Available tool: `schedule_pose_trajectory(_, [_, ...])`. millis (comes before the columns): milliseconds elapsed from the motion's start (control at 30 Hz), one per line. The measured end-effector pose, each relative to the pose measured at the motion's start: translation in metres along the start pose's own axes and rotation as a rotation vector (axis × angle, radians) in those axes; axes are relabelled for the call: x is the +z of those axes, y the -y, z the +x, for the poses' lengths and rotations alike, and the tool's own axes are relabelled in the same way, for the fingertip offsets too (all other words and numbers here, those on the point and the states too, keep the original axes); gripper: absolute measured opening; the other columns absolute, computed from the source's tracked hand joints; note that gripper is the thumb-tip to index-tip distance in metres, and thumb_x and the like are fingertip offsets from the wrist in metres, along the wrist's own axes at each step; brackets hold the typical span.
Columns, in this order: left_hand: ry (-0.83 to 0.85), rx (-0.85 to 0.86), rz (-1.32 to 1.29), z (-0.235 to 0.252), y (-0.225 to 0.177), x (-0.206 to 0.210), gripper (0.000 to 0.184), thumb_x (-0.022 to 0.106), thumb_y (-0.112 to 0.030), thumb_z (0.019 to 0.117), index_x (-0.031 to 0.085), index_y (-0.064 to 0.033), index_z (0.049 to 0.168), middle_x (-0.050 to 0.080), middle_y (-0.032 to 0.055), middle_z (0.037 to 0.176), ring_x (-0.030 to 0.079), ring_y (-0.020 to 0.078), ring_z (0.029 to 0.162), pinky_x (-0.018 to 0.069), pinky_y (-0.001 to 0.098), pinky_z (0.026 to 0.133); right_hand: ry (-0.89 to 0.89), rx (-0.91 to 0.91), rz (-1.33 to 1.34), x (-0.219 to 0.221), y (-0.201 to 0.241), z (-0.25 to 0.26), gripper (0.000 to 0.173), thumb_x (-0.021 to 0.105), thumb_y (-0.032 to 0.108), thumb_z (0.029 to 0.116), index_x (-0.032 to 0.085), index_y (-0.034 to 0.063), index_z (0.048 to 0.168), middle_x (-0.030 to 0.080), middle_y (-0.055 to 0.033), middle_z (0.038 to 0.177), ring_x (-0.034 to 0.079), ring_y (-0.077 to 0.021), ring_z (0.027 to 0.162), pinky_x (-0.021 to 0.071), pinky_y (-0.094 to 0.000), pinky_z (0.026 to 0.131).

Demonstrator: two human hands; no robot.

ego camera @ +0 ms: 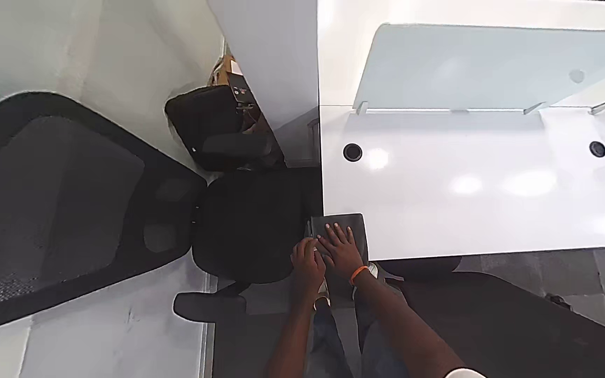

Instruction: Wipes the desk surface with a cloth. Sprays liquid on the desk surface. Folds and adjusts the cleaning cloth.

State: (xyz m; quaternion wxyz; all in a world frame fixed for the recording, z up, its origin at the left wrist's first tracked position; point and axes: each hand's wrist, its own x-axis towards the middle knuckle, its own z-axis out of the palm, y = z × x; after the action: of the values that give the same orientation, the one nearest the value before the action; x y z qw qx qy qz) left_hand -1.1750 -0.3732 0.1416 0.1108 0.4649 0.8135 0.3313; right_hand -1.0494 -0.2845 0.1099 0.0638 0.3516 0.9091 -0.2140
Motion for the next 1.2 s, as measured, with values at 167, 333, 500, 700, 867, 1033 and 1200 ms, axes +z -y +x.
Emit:
schedule_pose_trajectory(167, [0.183,0.173,0.085,0.017,-0.032,0.037,0.033,0.049,-0.015,0.0954,0.072,-0.0124,0.119,0.067,0.0096,0.129,0.06,0.0316,0.123,0.0491,0.0525,0.099,-0.067,0.094,0.011,-0.018,-0.086,-0.049,0.063,0.048,0.063,0.0949,0.042,0.0432,0.155,0.027,0.0009,0.17,0.02,-0.0307,0.157,0.0114,-0.0688,0.122])
schedule_pose_trajectory(333, [0.305,0.458,0.124,0.035,-0.054,0.083,0.028,0.053,-0.017,0.0974,0.073,-0.0142,0.116,0.068,0.0083,0.128,0.061,0.0299,0.123,0.0508,0.0508,0.097,-0.316,0.537,-0.092,-0.017,-0.16,-0.092,0.076,0.042,0.073,0.0892,0.043,0.0365,0.156,0.031,-0.0042,0.168,0.023,-0.0323,0.156,0.0117,-0.0689,0.121])
schedule_pose_trajectory(500, [0.391,0.764,0.08,0.058,-0.078,0.127,0.029,0.051,-0.02,0.1015,0.071,-0.0135,0.121,0.066,0.0052,0.136,0.059,0.0247,0.131,0.0496,0.0485,0.103,-0.444,0.955,-0.098,-0.025,-0.173,-0.075,0.08,0.036,0.073,0.0903,0.041,0.0317,0.158,0.029,-0.0084,0.168,0.024,-0.0352,0.156,0.0143,-0.0703,0.119])
schedule_pose_trajectory(700, [0.666,1.003,0.075,0.072,-0.091,0.152,0.04,0.041,-0.023,0.1075,0.06,-0.007,0.139,0.053,0.0071,0.154,0.041,0.0257,0.148,0.0357,0.0491,0.119,-0.458,1.161,-0.07,-0.045,-0.196,-0.044,0.077,0.033,0.067,0.0931,0.036,0.03,0.16,0.026,-0.0082,0.17,0.02,-0.0358,0.157,0.0131,-0.0711,0.119])
schedule_pose_trajectory(867, [0.717,1.021,0.126,0.069,-0.079,0.161,0.045,0.037,-0.025,0.1077,0.055,-0.0078,0.145,0.046,0.0063,0.159,0.035,0.0247,0.152,0.0315,0.0478,0.121,-0.468,1.191,-0.064,-0.061,-0.223,-0.024,0.076,0.034,0.065,0.0929,0.035,0.0293,0.161,0.026,-0.0088,0.169,0.02,-0.0369,0.156,0.0133,-0.0713,0.119])
schedule_pose_trajectory(1033, [0.711,1.009,0.162,0.068,-0.08,0.162,0.045,0.038,-0.025,0.1065,0.054,-0.0091,0.146,0.044,0.0042,0.16,0.034,0.0228,0.152,0.0323,0.0461,0.121,-0.441,1.183,-0.083,-0.081,-0.251,-0.002,0.076,0.032,0.065,0.0943,0.033,0.0295,0.161,0.026,-0.0107,0.169,0.02,-0.0374,0.156,0.0119,-0.0714,0.119])
schedule_pose_trajectory(1200, [0.717,0.98,0.16,0.069,-0.083,0.16,0.045,0.037,-0.025,0.1073,0.054,-0.011,0.146,0.045,0.0013,0.16,0.035,0.0199,0.152,0.0328,0.0428,0.121,-0.416,0.946,-0.123,-0.103,-0.289,0.024,0.076,0.033,0.065,0.0938,0.036,0.0282,0.16,0.026,-0.014,0.169,0.019,-0.0402,0.156,0.0108,-0.0729,0.119])
